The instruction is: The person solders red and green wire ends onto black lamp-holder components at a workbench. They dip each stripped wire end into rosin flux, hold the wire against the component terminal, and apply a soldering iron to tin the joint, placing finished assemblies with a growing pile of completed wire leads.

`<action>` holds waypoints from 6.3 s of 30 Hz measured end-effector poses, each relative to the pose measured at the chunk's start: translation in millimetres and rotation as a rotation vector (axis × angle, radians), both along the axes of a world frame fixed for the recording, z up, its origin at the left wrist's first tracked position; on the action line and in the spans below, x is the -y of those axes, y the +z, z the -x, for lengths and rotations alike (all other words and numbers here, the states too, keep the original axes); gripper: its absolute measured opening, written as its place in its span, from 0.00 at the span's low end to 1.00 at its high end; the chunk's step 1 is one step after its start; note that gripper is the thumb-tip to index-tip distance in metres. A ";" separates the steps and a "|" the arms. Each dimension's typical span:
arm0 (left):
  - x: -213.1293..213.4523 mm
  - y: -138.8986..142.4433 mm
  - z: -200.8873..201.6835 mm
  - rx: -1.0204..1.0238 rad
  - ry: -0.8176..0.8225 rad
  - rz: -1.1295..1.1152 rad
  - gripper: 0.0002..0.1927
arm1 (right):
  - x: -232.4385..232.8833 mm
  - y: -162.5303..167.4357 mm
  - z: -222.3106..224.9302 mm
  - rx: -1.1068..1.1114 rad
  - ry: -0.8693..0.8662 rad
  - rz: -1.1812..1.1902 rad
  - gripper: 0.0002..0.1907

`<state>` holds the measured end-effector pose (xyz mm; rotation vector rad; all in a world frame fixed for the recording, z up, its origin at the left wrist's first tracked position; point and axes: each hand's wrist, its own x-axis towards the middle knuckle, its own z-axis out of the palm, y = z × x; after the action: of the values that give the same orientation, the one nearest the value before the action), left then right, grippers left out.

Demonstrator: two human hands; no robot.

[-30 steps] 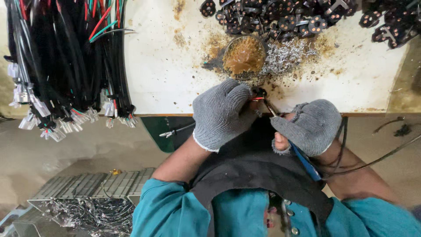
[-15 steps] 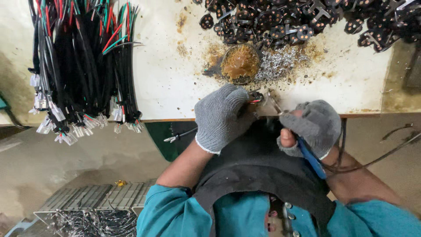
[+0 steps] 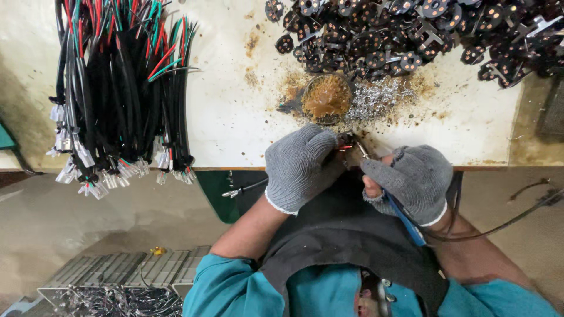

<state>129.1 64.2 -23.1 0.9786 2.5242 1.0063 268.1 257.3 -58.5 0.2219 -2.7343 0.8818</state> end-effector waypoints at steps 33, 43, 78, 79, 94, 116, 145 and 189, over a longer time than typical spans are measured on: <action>-0.6 -6.4 -2.8 -0.041 0.004 -0.041 0.10 | 26.4 33.3 54.9 0.193 -0.283 0.536 0.05; 25.3 25.5 15.1 0.665 -0.179 -0.101 0.14 | 11.6 37.6 41.9 0.328 -0.253 0.623 0.06; 16.2 5.0 -5.9 0.498 -0.098 -0.265 0.10 | 11.8 36.7 21.0 0.365 -0.242 0.582 0.07; 16.1 5.0 -5.6 0.503 -0.100 -0.275 0.10 | 10.8 35.5 19.8 0.363 -0.240 0.607 0.08; 18.5 -6.5 -12.0 0.455 -0.090 -0.285 0.09 | 16.6 7.1 -1.5 0.380 -0.216 0.805 0.11; 15.8 -5.5 -15.2 0.424 -0.102 -0.200 0.08 | 20.2 32.2 17.7 0.300 -0.274 0.944 0.17; 14.5 -6.9 -16.5 0.408 -0.117 -0.209 0.06 | 17.5 19.4 12.1 0.264 -0.232 0.622 0.06; 18.6 10.8 65.7 0.191 0.233 -0.107 0.08 | 15.1 23.5 30.7 0.088 -0.308 0.575 0.13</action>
<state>63.4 45.6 -12.3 0.5899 2.4841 1.2477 237.4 242.2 -34.9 -0.3445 -2.3619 1.5425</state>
